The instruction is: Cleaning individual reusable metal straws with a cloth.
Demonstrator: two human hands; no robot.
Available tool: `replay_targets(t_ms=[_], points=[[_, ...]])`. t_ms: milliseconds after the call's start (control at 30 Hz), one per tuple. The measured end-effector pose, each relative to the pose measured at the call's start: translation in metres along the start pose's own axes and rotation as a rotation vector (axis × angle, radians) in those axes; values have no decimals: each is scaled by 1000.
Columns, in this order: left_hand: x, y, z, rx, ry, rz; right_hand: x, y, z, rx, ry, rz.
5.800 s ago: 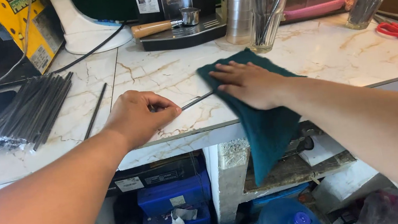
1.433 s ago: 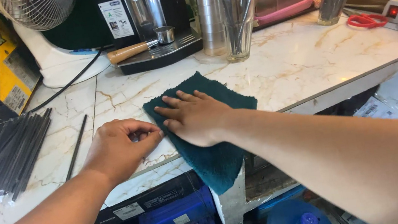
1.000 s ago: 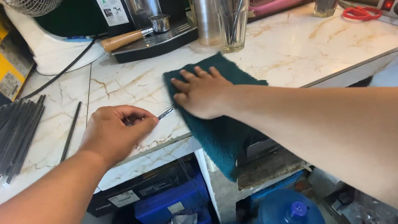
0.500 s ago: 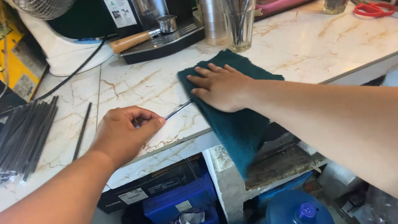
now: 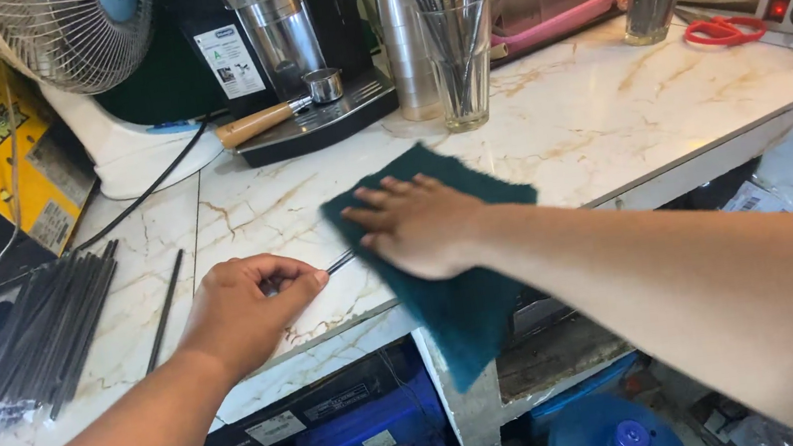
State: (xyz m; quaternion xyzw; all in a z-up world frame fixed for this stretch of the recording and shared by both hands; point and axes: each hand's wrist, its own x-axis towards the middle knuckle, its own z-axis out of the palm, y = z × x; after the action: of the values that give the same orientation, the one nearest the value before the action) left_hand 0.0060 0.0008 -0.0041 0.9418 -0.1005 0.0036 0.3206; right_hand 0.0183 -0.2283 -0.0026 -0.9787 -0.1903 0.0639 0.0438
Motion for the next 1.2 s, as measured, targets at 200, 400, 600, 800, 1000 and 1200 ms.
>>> replay_targets(t_ms=[200,400,600,800,1000,1200], points=[[1,-2,2,16,34,31,1,18,-3,-6,7,206],[9,-15,6,-15,18,55,-18,-40,-3,-51,-8,88],[-1,-2,1,27,14,13,-18,-9,3,-24,24,-39],[3,-5,15,-160,34,111,-26,0,4,67,214,-83],[-18,24,13,-160,1,-58,-32,-7,5,210,380,-299],[-20,4,-35,-134,-25,-52,-30,9,0,324,288,-96]])
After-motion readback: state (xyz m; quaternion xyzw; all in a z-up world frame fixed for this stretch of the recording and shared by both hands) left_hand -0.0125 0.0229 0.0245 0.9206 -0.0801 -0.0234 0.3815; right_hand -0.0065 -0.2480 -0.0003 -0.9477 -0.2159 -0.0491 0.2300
